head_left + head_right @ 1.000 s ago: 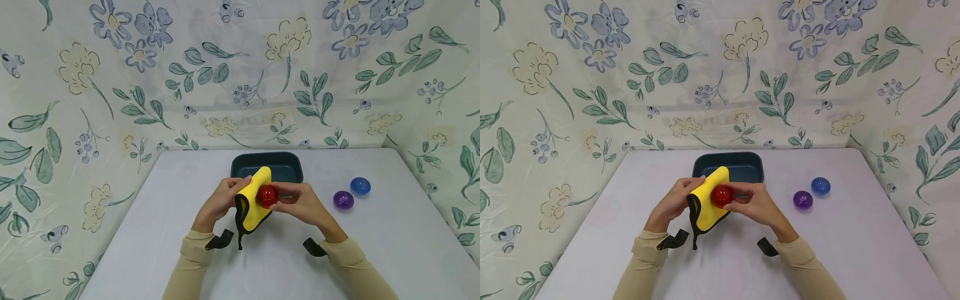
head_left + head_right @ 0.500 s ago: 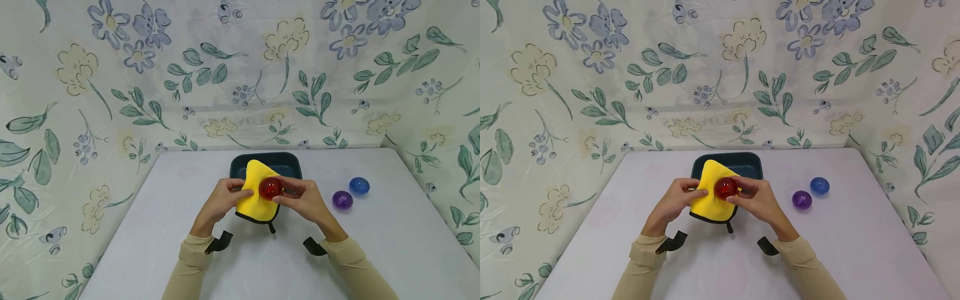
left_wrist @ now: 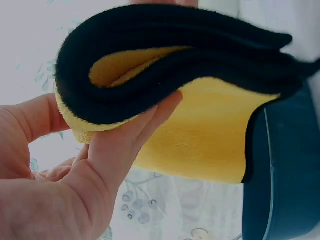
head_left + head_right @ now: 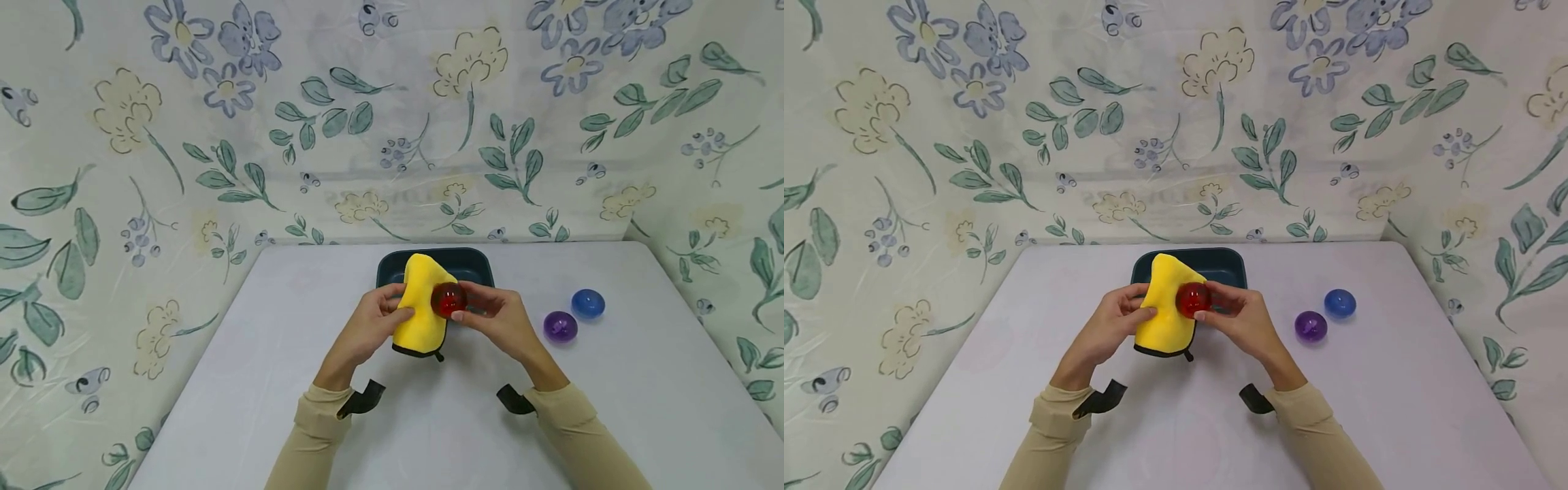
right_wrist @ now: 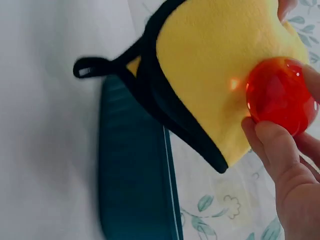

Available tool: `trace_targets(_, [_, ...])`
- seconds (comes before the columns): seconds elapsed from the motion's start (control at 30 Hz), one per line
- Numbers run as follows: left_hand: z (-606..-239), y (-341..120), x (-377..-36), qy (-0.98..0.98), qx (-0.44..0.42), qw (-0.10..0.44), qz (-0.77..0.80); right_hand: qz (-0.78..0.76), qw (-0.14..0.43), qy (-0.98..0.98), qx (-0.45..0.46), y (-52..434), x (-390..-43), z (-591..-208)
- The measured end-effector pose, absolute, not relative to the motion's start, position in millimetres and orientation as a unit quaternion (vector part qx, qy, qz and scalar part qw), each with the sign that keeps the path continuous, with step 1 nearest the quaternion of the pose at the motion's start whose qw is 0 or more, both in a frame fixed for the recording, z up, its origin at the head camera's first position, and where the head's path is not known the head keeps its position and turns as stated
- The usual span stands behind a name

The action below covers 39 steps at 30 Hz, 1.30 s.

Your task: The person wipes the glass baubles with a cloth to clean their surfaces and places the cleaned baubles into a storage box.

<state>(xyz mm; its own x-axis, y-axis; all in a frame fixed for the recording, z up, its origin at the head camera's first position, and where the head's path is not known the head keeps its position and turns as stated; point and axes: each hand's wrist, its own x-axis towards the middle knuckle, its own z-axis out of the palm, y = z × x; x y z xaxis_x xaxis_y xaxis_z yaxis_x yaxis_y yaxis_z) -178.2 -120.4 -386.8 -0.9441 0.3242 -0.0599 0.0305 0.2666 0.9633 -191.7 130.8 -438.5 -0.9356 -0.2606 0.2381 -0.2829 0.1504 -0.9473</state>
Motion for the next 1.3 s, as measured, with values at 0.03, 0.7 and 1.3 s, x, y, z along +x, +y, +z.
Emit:
trace_targets(0.03, [-386.9, -119.8, -178.4, 0.783, 0.114, 0.125, 0.599, 0.627, 0.005, -0.757, 0.183, 131.7, -192.0, -438.4])
trace_targets(0.7, [-391.4, -112.2, -178.5, 0.794, 0.149, 0.124, 0.576, 0.634, -0.017, -0.735, 0.238, 131.7, -185.5, -432.5])
trace_targets(1.3, [-390.4, -110.5, -176.2, 0.802, 0.164, 0.110, 0.564, 0.646, -0.015, -0.736, 0.204, 138.6, -193.7, -434.1])
